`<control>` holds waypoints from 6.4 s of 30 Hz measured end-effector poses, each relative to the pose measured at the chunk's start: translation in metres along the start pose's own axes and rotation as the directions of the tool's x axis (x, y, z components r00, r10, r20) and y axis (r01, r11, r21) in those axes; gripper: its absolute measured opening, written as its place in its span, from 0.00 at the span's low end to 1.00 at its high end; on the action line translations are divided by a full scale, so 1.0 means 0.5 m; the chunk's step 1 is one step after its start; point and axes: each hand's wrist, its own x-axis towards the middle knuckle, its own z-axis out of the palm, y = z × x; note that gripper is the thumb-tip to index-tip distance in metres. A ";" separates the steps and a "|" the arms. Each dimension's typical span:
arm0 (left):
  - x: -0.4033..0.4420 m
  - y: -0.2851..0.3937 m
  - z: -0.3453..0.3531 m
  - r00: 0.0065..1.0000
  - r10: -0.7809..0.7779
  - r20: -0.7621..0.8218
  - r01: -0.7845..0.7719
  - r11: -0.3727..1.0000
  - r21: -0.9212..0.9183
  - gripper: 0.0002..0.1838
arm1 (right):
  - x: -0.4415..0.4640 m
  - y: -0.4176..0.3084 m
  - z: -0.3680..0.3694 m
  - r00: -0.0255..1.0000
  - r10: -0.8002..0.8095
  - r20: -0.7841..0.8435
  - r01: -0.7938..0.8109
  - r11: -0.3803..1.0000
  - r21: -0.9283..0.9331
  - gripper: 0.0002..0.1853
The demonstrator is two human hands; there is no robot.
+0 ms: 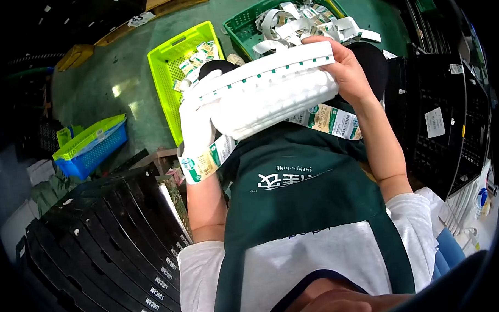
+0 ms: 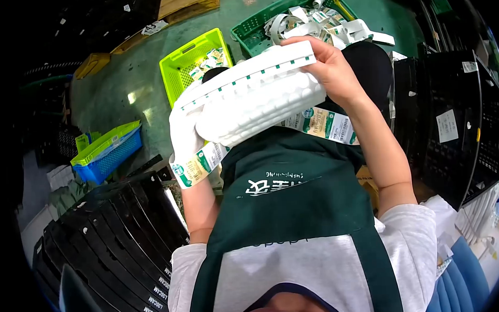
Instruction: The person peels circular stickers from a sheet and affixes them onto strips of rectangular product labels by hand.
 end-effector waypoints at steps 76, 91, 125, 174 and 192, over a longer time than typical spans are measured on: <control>-0.093 0.207 -0.018 0.286 0.733 0.617 -0.676 0.611 -0.412 0.10 | -0.016 0.012 -0.072 0.977 -0.015 0.213 -0.023 0.984 0.174 0.42; 0.196 0.052 0.018 0.873 0.449 0.191 -0.473 0.684 0.555 0.21 | -0.013 0.112 0.136 0.891 0.167 0.423 0.059 0.880 -0.472 0.29; -0.013 -0.050 0.059 0.997 -0.070 0.038 0.074 0.992 -0.099 0.13 | 0.024 -0.033 0.084 0.800 -0.015 0.600 0.502 0.564 -0.655 0.14; -0.039 -0.090 0.081 0.998 -0.007 0.065 0.029 0.942 -0.334 0.14 | 0.159 -0.073 0.020 0.792 0.169 0.587 0.347 0.665 -0.661 0.12; -0.002 -0.071 0.090 0.961 -0.199 0.191 0.253 0.911 -0.327 0.21 | 0.049 -0.105 0.079 0.696 0.223 0.683 0.693 0.043 -0.720 0.06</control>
